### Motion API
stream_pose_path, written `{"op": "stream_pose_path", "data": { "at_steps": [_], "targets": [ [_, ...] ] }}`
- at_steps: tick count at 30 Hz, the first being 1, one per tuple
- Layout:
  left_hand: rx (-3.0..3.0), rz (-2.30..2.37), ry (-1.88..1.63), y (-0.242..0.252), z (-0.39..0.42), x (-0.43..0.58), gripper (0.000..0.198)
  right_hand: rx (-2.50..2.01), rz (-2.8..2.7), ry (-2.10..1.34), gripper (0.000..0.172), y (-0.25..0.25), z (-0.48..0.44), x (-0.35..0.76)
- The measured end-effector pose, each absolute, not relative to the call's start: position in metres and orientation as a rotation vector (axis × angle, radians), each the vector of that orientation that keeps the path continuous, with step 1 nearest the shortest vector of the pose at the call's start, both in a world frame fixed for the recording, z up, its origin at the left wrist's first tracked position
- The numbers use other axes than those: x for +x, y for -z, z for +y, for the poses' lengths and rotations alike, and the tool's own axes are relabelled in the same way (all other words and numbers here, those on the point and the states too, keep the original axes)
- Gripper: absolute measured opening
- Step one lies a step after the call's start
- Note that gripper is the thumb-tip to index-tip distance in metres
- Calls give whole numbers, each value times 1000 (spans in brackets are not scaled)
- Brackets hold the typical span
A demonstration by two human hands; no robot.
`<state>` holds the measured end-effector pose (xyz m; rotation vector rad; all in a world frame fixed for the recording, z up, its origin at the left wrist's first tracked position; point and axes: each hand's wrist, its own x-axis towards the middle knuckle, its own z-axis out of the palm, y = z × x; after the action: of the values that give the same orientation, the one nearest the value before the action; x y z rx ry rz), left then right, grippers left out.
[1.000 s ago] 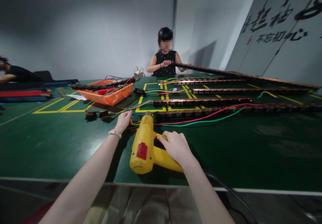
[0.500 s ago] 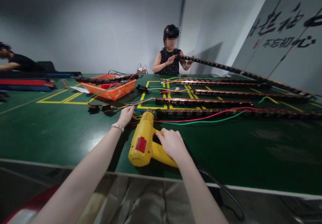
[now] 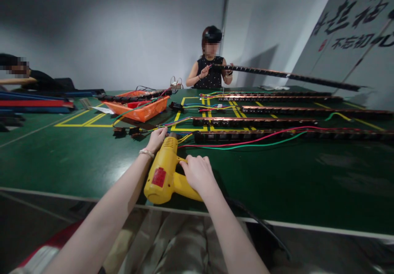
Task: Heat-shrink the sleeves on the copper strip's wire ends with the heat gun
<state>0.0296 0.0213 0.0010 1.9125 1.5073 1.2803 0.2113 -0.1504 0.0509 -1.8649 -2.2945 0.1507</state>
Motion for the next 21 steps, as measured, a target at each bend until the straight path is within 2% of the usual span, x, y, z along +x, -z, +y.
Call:
{"op": "stream_pose_path", "data": {
  "at_steps": [21],
  "targets": [
    [2016, 1461, -1221, -13, 12, 29, 39, -1771, -2290, -241, 36, -48, -149, 211]
  ]
}}
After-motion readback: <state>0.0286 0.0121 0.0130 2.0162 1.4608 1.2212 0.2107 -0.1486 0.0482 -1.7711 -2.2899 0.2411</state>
